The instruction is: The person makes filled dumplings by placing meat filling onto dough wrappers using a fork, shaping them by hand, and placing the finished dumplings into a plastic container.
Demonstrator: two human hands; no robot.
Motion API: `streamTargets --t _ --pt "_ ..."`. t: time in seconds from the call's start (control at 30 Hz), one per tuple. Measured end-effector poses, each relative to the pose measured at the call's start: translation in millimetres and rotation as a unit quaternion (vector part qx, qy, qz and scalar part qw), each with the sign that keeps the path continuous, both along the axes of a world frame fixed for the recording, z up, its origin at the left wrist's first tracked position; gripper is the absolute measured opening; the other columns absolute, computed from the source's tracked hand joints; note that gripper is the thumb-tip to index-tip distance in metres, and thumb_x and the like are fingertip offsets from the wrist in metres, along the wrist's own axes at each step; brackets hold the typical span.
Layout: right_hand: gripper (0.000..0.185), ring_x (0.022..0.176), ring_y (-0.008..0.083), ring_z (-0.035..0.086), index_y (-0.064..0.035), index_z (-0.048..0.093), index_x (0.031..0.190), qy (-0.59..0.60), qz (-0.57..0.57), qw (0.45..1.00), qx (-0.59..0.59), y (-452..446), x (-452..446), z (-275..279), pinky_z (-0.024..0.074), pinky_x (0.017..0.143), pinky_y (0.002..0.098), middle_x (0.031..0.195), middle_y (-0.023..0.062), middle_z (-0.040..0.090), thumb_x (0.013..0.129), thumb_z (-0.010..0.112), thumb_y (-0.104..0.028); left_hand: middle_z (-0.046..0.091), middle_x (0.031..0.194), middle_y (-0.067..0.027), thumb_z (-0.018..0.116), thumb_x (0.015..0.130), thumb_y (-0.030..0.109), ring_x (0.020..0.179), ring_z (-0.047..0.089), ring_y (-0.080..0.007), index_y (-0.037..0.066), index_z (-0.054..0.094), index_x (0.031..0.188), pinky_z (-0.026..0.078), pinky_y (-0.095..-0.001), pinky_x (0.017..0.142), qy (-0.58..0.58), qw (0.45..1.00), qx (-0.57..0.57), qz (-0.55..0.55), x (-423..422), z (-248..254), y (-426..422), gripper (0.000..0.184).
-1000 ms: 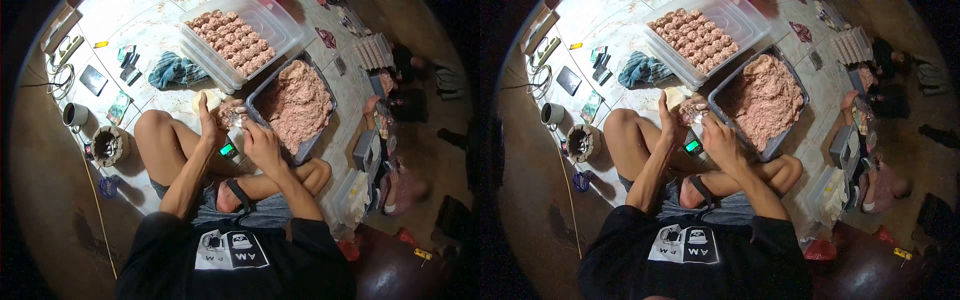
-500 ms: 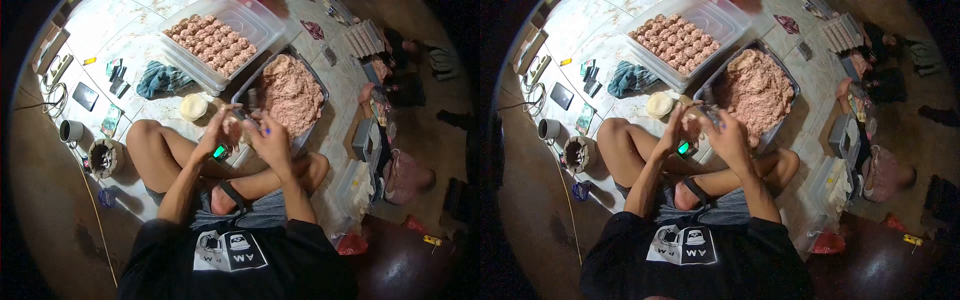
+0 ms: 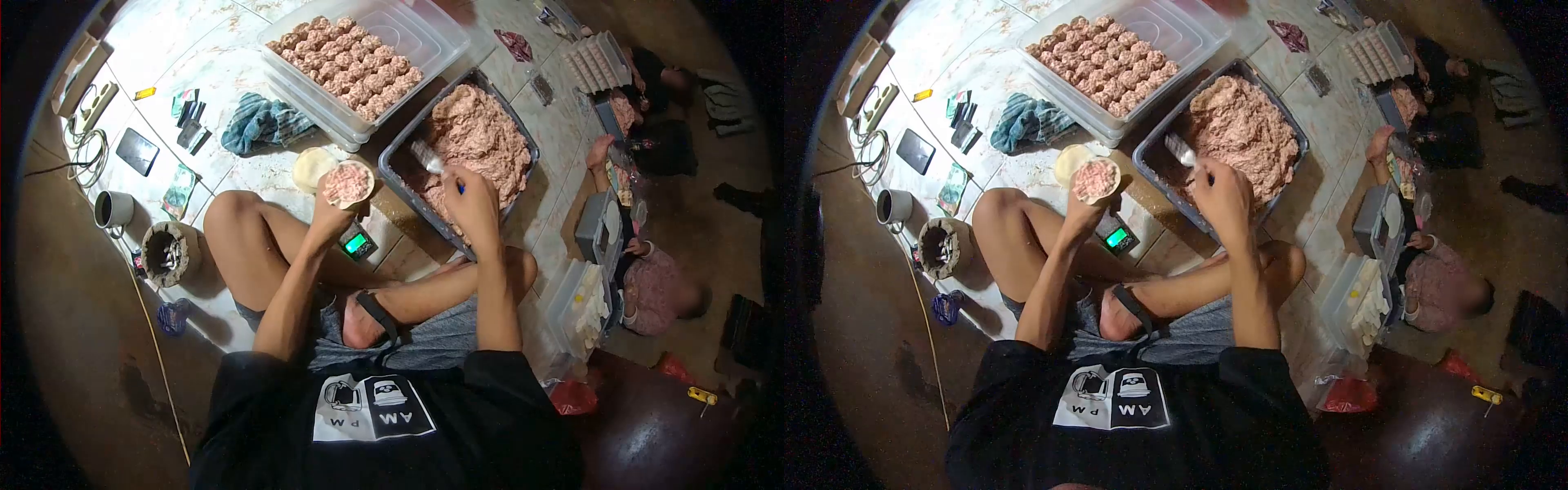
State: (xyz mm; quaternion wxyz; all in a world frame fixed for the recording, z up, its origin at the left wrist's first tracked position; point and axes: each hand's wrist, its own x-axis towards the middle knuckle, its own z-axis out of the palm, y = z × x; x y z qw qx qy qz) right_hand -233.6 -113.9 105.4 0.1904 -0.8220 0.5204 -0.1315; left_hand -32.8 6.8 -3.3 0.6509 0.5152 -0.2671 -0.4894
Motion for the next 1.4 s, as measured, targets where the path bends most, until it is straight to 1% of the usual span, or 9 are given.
streamTargets --t 0.23,0.33,0.57,0.67,0.8,0.97,1.13,1.3,1.4 --pt "0.022 0.091 0.0424 0.075 -0.0052 0.082 0.094 0.185 0.044 0.982 0.020 -58.9 10.5 -92.2 0.0598 0.087 0.0500 0.091 0.0245 0.076 0.084 0.076 -0.024 0.062 0.066 0.0001 0.087 0.091 0.017 0.051 0.056 -0.0095 0.006 0.066 0.085 0.042 -0.0268 0.047 0.010 1.000 -0.004 0.019 3.0 -8.0 -1.3 0.025" --pt "0.021 0.090 0.0430 0.075 -0.0049 0.082 0.092 0.083 0.069 0.994 0.003 -60.1 26.1 -88.6 0.0596 0.086 0.0502 0.090 0.0248 0.075 0.085 0.075 -0.023 0.063 0.066 0.0004 0.086 0.089 0.015 0.052 0.057 -0.0088 0.006 0.066 0.085 0.043 -0.0261 0.047 0.009 0.999 -0.001 0.038 3.6 -8.8 -0.2 0.023" --pt "0.019 0.085 0.0451 0.074 -0.0030 0.080 0.087 0.254 0.093 0.963 0.011 -65.6 -1.9 -76.6 0.0597 0.080 0.0515 0.089 0.0256 0.075 0.088 0.072 -0.020 0.063 0.067 0.0017 0.088 0.089 0.019 0.052 0.056 -0.0082 0.006 0.068 0.086 0.043 -0.0266 0.048 0.001 0.999 0.016 0.029 3.8 -12.1 -3.1 0.024" --pt "0.021 0.083 0.0462 0.074 -0.0019 0.080 0.086 0.185 0.066 0.980 0.036 -56.2 1.3 -86.6 0.0598 0.079 0.0522 0.089 0.0250 0.076 0.089 0.072 -0.021 0.065 0.069 0.0009 0.082 0.086 0.010 0.056 0.060 -0.0087 0.005 0.069 0.086 0.045 -0.0265 0.050 -0.038 0.999 0.016 0.029 -2.5 -24.6 -4.5 0.014" --pt "0.019 0.081 0.0426 0.074 -0.0021 0.080 0.089 0.007 0.053 0.998 0.044 -58.5 2.7 -79.8 0.0591 0.078 0.0483 0.089 0.0247 0.076 0.088 0.074 -0.020 0.062 0.072 0.0036 0.087 0.090 0.022 0.057 0.056 -0.0066 0.006 0.068 0.093 0.044 -0.0252 0.051 -0.037 0.999 -0.003 0.014 1.9 -6.8 1.1 0.025" --pt "0.026 0.082 0.0332 0.078 -0.0061 0.080 0.112 -0.059 0.029 0.995 0.071 -48.8 -11.0 -13.4 0.0587 0.079 0.0400 0.093 0.0209 0.078 0.089 0.077 -0.018 0.065 0.075 0.0022 0.088 0.088 0.019 0.060 0.058 -0.0067 0.005 0.069 0.093 0.045 -0.0251 0.053 -0.046 0.999 -0.001 0.018 4.9 -10.2 -2.6 0.025" --pt "0.018 0.082 0.0335 0.078 -0.0037 0.078 0.107 -0.092 0.103 0.989 0.047 13.6 1.2 79.7 0.0581 0.075 0.0390 0.093 0.0200 0.077 0.092 0.074 -0.011 0.071 0.085 -0.0009 0.088 0.085 0.012 0.076 0.064 -0.0104 0.001 0.071 0.093 0.053 -0.0272 0.070 -0.120 0.984 -0.128 -0.018 0.6 -19.6 -7.9 0.022" --pt "0.011 0.083 0.0371 0.076 -0.0036 0.077 0.100 -0.101 0.186 0.969 0.127 39.4 9.3 41.7 0.0577 0.071 0.0420 0.093 0.0192 0.076 0.091 0.075 -0.010 0.074 0.095 -0.0022 0.087 0.080 0.006 0.088 0.064 -0.0085 -0.002 0.071 0.104 0.054 -0.0282 0.083 -0.076 0.974 -0.129 -0.168 -0.6 -7.4 2.9 0.030" --pt "0.012 0.082 0.0370 0.076 -0.0035 0.077 0.101 -0.049 0.170 0.983 0.052 39.9 -4.0 58.5 0.0580 0.071 0.0417 0.091 0.0196 0.076 0.091 0.075 -0.010 0.074 0.096 -0.0024 0.087 0.079 0.006 0.088 0.063 -0.0076 -0.002 0.071 0.106 0.054 -0.0280 0.082 -0.005 0.985 -0.124 -0.120 0.1 -8.2 7.5 0.032"
